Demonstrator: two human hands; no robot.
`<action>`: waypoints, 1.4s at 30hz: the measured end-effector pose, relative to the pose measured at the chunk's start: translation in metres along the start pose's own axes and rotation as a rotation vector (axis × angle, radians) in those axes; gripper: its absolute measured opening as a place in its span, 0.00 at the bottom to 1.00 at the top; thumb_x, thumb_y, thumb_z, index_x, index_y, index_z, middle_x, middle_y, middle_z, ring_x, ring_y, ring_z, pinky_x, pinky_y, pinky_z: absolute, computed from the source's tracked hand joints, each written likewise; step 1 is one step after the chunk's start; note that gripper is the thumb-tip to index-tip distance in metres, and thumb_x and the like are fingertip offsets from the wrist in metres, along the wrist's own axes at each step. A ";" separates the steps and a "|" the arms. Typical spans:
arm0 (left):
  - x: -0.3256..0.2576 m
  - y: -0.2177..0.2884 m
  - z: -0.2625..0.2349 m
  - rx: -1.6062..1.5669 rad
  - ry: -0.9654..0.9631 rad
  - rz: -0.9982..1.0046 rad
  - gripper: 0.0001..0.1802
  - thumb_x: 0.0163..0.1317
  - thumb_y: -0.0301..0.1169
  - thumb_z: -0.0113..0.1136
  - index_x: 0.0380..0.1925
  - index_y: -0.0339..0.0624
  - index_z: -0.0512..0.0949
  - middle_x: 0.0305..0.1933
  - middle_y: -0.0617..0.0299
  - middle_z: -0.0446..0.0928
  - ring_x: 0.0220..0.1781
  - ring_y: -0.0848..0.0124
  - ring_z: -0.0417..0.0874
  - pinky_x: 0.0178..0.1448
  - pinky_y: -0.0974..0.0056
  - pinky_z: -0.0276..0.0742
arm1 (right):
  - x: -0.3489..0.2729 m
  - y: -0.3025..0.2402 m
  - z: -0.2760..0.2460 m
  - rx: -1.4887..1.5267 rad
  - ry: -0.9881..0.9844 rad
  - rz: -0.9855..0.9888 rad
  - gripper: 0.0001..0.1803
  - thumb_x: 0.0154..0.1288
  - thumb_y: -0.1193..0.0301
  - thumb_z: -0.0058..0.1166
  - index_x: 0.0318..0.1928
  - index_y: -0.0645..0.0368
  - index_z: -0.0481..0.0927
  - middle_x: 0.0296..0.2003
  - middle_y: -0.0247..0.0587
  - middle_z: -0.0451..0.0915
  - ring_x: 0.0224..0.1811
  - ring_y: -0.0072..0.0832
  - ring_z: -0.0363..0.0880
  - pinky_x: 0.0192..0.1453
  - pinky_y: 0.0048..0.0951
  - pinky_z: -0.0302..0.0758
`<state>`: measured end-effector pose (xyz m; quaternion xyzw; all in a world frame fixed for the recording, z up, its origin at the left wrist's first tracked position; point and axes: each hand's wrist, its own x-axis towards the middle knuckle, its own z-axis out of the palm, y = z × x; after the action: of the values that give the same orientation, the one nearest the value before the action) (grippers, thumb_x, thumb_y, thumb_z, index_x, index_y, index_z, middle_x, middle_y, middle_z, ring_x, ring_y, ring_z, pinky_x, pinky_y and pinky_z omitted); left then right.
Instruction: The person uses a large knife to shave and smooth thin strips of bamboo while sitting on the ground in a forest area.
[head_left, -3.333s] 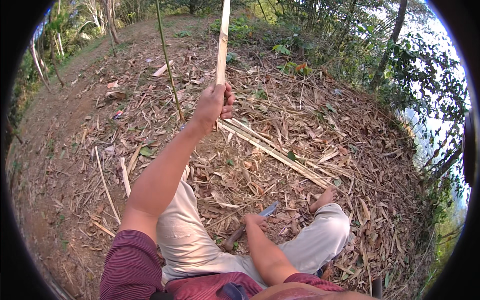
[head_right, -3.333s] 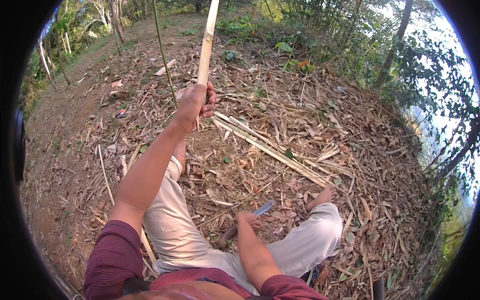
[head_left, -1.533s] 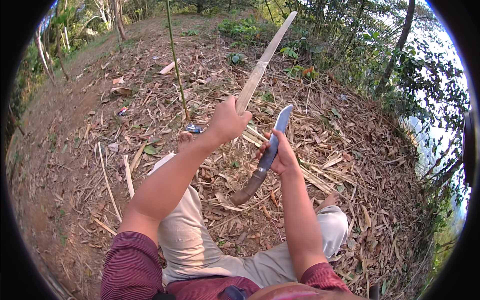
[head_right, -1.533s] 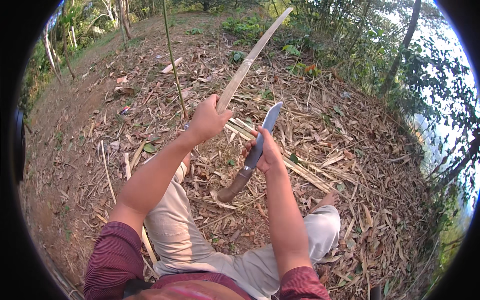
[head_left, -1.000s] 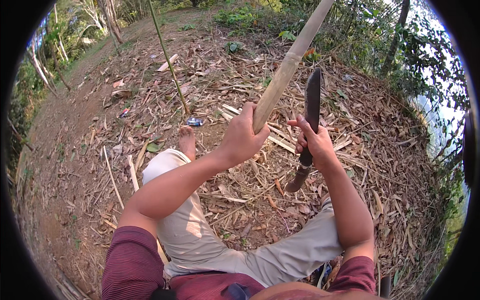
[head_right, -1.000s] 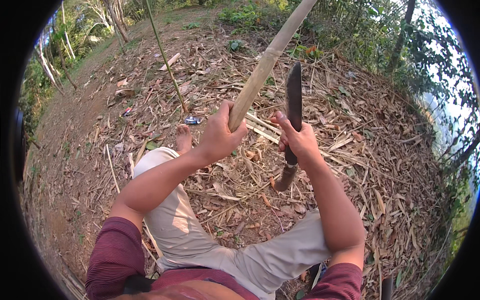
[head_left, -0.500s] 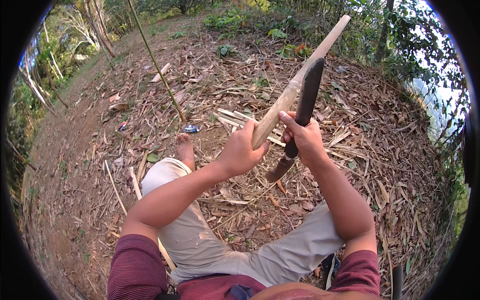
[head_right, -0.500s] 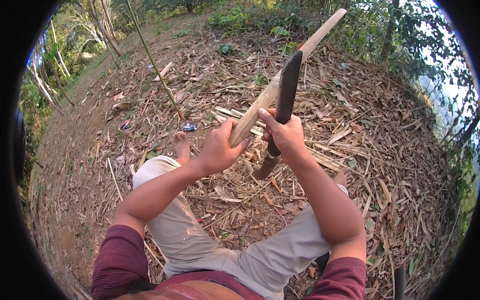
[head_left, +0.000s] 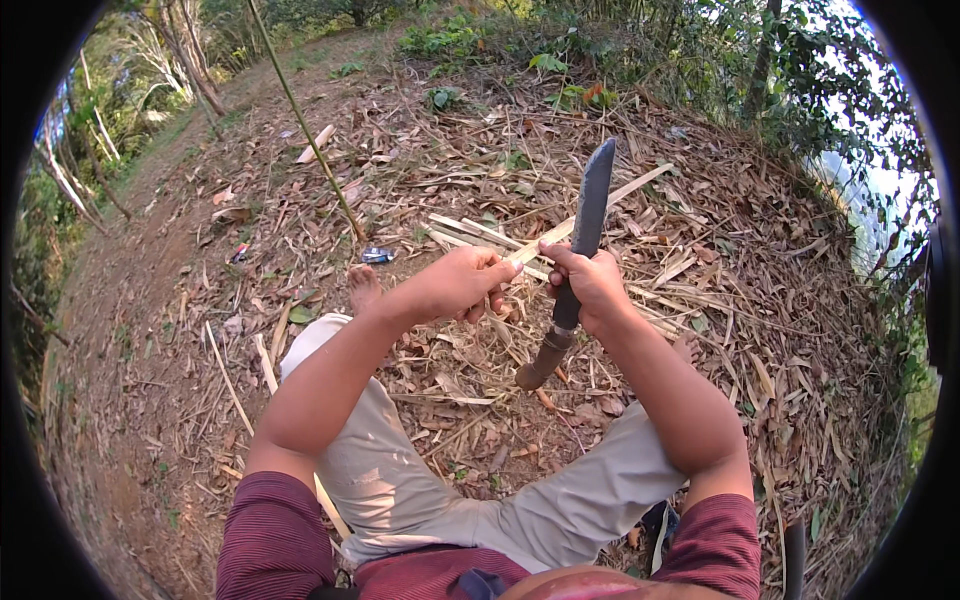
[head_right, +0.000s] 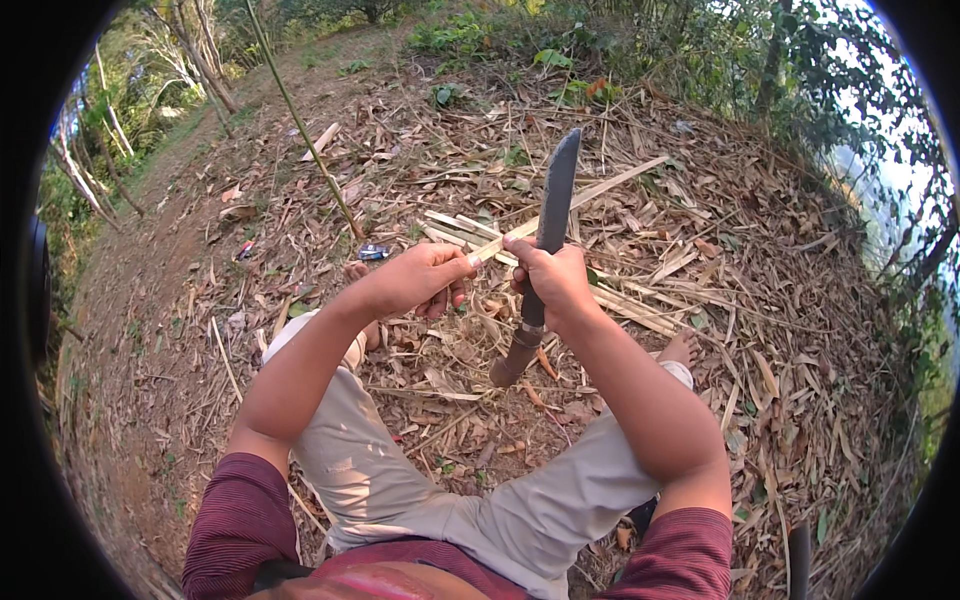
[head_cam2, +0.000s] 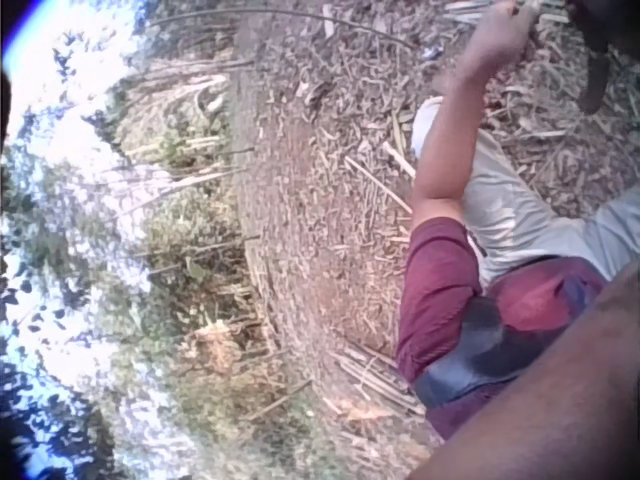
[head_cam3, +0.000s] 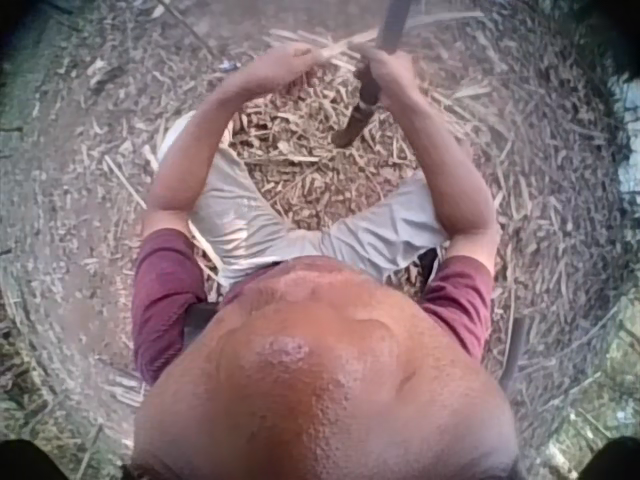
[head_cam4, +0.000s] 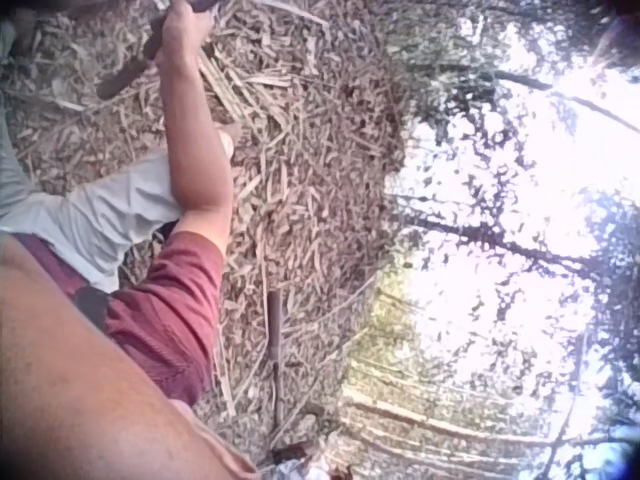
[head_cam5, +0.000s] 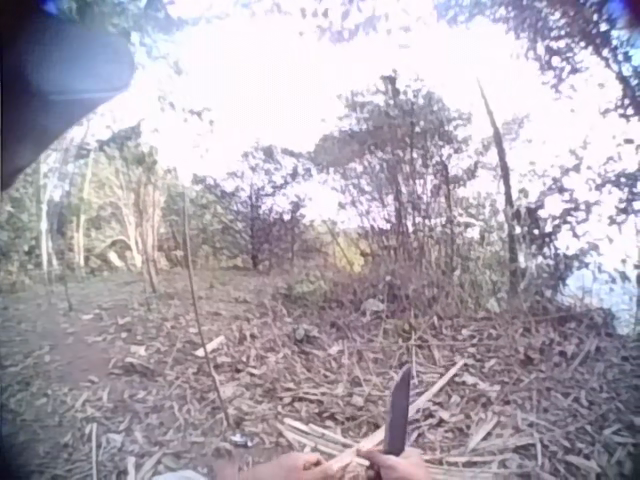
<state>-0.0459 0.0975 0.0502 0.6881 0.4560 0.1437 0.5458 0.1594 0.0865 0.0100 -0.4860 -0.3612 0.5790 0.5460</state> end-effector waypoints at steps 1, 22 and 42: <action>-0.002 0.002 -0.001 0.006 -0.030 -0.009 0.23 0.75 0.49 0.45 0.47 0.38 0.74 0.29 0.61 0.80 0.19 0.77 0.77 0.21 0.73 0.70 | 0.001 0.003 0.000 -0.011 0.018 0.023 0.11 0.62 0.68 0.66 0.31 0.58 0.77 0.21 0.30 0.73 0.19 0.18 0.71 0.23 0.23 0.69; -0.001 -0.004 0.005 0.721 0.426 0.804 0.18 0.68 0.40 0.60 0.51 0.41 0.80 0.44 0.55 0.82 0.39 0.59 0.85 0.41 0.60 0.81 | 0.004 0.007 -0.002 0.041 0.018 0.124 0.12 0.64 0.63 0.56 0.33 0.60 0.77 0.26 0.30 0.71 0.24 0.17 0.69 0.24 0.22 0.67; -0.030 0.010 -0.030 -0.352 1.129 1.058 0.26 0.77 0.45 0.38 0.37 0.32 0.76 0.32 0.56 0.79 0.34 0.69 0.81 0.39 0.68 0.77 | 0.014 0.008 -0.003 -0.281 0.014 0.031 0.12 0.68 0.66 0.55 0.33 0.63 0.78 0.20 0.30 0.72 0.20 0.19 0.70 0.25 0.23 0.68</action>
<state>-0.0783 0.0930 0.0786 0.5404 0.2470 0.7810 0.1922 0.1613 0.0989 -0.0010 -0.5674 -0.4273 0.5275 0.4661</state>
